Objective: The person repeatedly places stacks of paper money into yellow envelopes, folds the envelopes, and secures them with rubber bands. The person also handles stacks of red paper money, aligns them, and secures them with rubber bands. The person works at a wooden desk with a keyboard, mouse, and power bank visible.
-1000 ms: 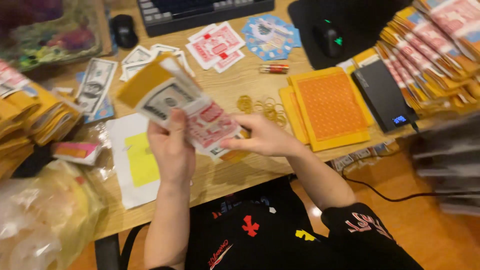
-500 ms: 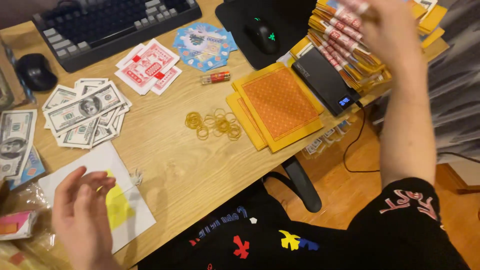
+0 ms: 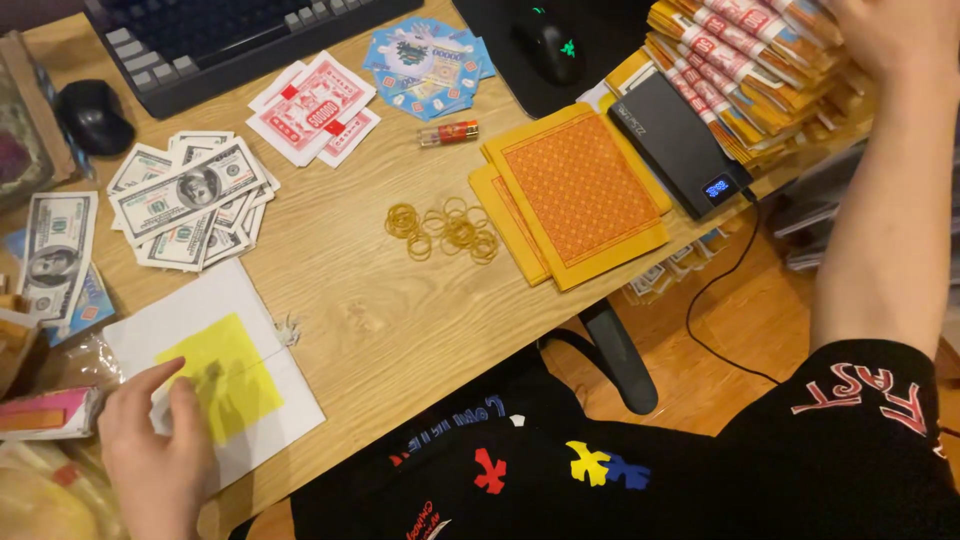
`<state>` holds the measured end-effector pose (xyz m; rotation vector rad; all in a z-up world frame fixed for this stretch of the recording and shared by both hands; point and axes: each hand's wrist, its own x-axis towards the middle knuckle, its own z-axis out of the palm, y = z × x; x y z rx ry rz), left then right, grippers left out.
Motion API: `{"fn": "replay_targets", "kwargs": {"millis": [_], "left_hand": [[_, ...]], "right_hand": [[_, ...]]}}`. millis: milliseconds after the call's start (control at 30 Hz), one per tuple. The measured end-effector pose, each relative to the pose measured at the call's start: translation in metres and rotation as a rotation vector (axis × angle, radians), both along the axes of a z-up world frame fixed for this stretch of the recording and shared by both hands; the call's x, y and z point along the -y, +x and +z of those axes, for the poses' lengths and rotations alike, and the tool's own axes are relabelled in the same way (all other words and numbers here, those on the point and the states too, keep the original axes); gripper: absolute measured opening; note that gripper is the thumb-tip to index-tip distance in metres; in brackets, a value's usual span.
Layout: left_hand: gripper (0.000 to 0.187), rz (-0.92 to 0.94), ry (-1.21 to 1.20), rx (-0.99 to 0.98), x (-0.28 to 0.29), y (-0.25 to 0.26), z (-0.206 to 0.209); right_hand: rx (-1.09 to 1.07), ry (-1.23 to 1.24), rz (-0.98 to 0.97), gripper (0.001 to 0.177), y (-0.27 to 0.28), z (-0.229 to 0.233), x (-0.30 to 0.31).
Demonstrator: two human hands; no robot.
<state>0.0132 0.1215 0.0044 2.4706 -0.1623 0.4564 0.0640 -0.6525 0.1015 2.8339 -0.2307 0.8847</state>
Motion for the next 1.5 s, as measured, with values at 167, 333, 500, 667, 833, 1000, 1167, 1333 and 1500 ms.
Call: {"fn": "replay_targets", "kwargs": {"millis": [167, 333, 500, 667, 833, 1000, 1167, 1333, 1500], "left_hand": [[0.030, 0.031, 0.223, 0.049, -0.002, 0.001, -0.021], [0.036, 0.180, 0.298, 0.012, 0.002, -0.005, -0.026], [0.064, 0.366, 0.665, 0.082, -0.009, -0.008, -0.043], [0.065, 0.370, 0.554, 0.030, -0.004, -0.006, -0.035], [0.077, 0.375, 0.401, -0.124, -0.006, -0.005, -0.019], [0.078, 0.299, -0.153, -0.336, -0.003, 0.001, 0.010], [0.018, 0.215, -0.338, -0.330, -0.022, 0.006, 0.023], [0.038, 0.128, -0.689, -0.443, -0.029, -0.002, 0.053], [0.041, -0.174, -0.571, -0.034, 0.003, -0.023, 0.096]], "right_hand": [[0.140, 0.202, 0.094, 0.030, 0.000, -0.009, -0.091], [-0.325, 0.679, -0.055, 0.049, -0.015, -0.016, -0.227], [-0.427, 0.516, -0.143, 0.038, -0.017, -0.074, -0.229], [-0.394, 0.395, -0.146, 0.051, -0.012, -0.094, -0.220], [-0.389, 0.439, -0.046, 0.050, -0.001, -0.109, -0.197], [-0.388, 0.744, -0.073, 0.035, -0.002, -0.098, -0.191], [-0.354, 0.898, 0.068, 0.020, -0.020, -0.066, -0.200], [-0.260, 0.993, 0.370, 0.015, -0.042, -0.040, -0.217], [-0.041, 0.786, 0.643, 0.039, -0.079, 0.046, -0.346]]}}
